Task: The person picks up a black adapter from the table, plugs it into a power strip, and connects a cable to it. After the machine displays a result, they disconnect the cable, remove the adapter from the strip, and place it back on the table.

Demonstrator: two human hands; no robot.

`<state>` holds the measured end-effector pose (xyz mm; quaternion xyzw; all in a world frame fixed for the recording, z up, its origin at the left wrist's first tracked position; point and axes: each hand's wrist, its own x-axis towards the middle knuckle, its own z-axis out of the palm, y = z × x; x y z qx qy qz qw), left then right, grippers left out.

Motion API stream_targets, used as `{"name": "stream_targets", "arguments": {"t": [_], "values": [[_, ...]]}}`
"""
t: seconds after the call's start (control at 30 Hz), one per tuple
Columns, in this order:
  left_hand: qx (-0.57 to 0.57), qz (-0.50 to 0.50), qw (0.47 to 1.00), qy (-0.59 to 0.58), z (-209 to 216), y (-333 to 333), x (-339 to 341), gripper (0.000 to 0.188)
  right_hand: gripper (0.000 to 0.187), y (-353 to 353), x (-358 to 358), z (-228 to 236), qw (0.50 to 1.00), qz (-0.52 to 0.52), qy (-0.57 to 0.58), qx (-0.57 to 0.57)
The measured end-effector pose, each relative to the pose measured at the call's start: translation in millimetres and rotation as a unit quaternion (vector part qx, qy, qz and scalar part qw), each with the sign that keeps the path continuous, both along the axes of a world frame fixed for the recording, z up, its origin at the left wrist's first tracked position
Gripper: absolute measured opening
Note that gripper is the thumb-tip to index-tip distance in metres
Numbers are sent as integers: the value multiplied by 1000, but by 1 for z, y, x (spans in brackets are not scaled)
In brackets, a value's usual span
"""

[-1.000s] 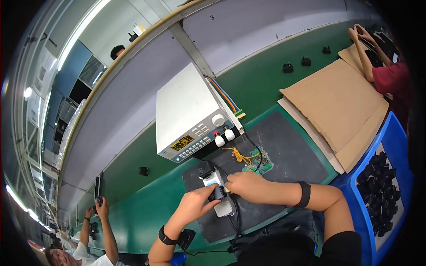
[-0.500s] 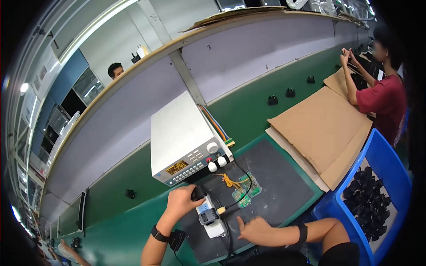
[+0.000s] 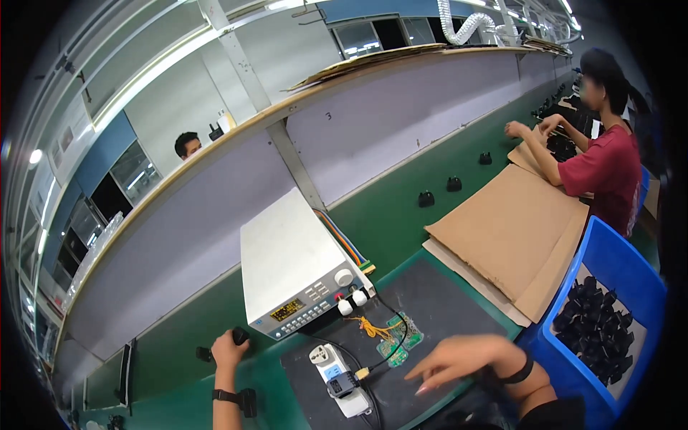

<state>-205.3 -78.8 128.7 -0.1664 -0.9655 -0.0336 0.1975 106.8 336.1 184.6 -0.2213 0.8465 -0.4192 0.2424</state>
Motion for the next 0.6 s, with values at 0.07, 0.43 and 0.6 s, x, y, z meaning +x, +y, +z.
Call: {"name": "stream_targets", "arguments": {"t": [0.07,0.43,0.6], "values": [[-23,-20,1000,-9,-30,-9,-22,45,48,33,-5,13,985,-85,102,-111],[12,11,993,-115,-42,-21,-30,59,81,231,-267,-70,715,-567,171,372],[5,35,987,-160,-30,-26,-25,64,53,233,-308,-107,685,-566,130,440]]}}
